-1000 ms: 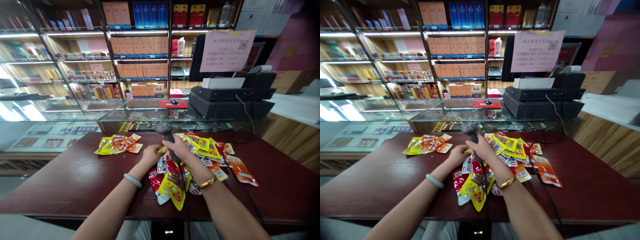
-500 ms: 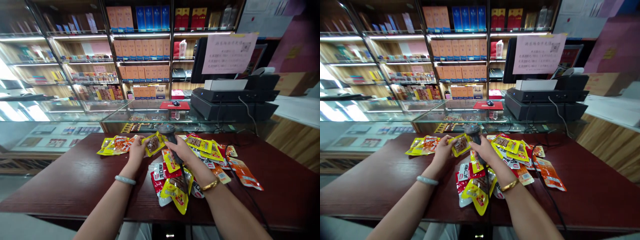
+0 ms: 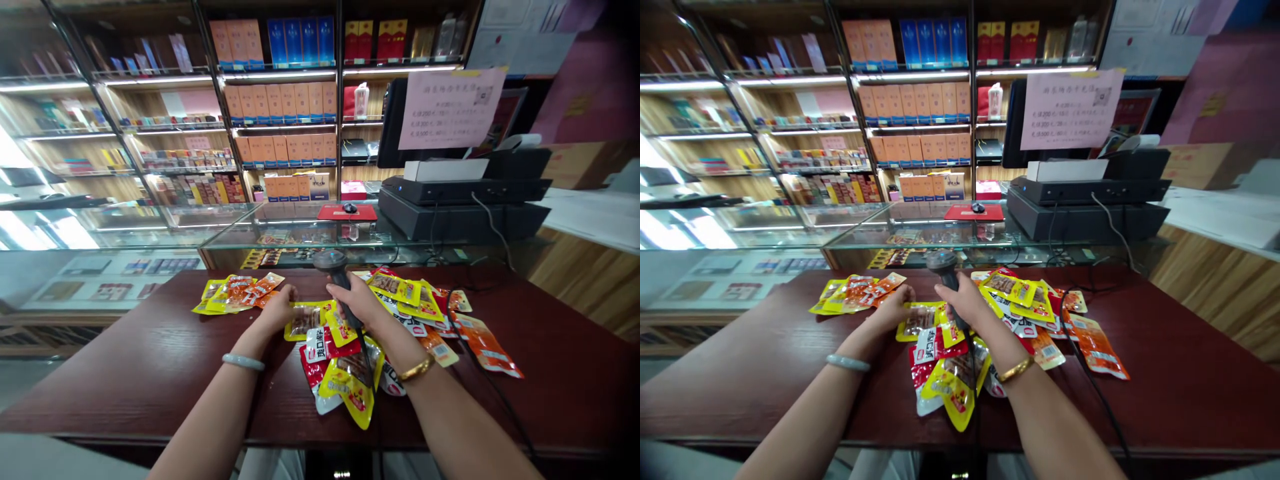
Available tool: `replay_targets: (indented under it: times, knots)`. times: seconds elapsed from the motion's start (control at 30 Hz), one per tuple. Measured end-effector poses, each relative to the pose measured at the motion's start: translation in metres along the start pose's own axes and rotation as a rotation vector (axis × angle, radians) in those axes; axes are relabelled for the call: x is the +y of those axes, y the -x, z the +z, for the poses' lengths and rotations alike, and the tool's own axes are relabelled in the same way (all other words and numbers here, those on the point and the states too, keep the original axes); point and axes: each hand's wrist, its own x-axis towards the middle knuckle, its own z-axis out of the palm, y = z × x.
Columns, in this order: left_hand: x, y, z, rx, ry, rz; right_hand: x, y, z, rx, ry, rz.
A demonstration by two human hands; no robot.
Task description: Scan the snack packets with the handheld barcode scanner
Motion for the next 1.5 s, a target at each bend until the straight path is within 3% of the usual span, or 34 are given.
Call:
replay_targets:
  times: [0.13, 0.27, 0.37, 0.43, 0.5, 0.57, 0.67, 0.77, 0.87, 1.07, 1.2, 1.3, 1.4, 1.5]
  knots:
    - [0.010, 0.010, 0.000, -0.134, 0.030, 0.072, -0.001, 0.001, 0.000, -0.013, 0.016, -0.012]
    - [0.026, 0.018, -0.003, -0.240, -0.262, 0.184, -0.003, 0.002, 0.001, -0.018, 0.044, -0.011]
    - [0.035, 0.021, 0.001, -0.233, -0.426, 0.268, -0.004, 0.003, 0.003, -0.022, 0.048, -0.018]
    - [0.035, 0.021, 0.004, -0.202, -0.444, 0.244, -0.003, 0.003, 0.004, -0.022, 0.045, -0.013]
    - [0.030, 0.016, 0.002, -0.108, -0.379, 0.129, -0.002, 0.003, 0.004, -0.017, 0.042, -0.001]
    - [0.024, 0.009, -0.003, 0.106, -0.213, -0.026, 0.000, 0.002, 0.003, -0.012, 0.035, 0.008]
    - [0.017, 0.000, -0.010, 0.396, 0.329, -0.207, 0.003, 0.001, 0.004, -0.018, 0.035, -0.009]
    - [0.019, -0.004, -0.013, 0.382, 0.975, -0.405, 0.007, 0.001, 0.005, -0.050, 0.039, -0.027]
    - [0.022, -0.004, -0.016, 0.425, 1.301, -0.517, 0.010, 0.002, 0.006, -0.078, 0.044, -0.017]
    - [0.019, -0.001, -0.020, 0.732, 1.407, -0.355, 0.007, 0.005, 0.012, -0.109, 0.063, -0.001]
    - [0.017, -0.002, -0.004, 0.722, 1.353, -0.243, 0.004, 0.012, 0.020, -0.148, 0.108, 0.007]
    - [0.014, -0.004, 0.004, 0.787, 1.287, -0.191, 0.006, 0.015, 0.026, -0.165, 0.151, 0.030]
    - [0.010, -0.006, 0.002, 0.876, 1.263, -0.169, 0.011, 0.016, 0.031, -0.187, 0.175, 0.023]
    - [0.008, -0.007, -0.007, 0.871, 1.306, -0.194, 0.015, 0.018, 0.035, -0.208, 0.195, 0.020]
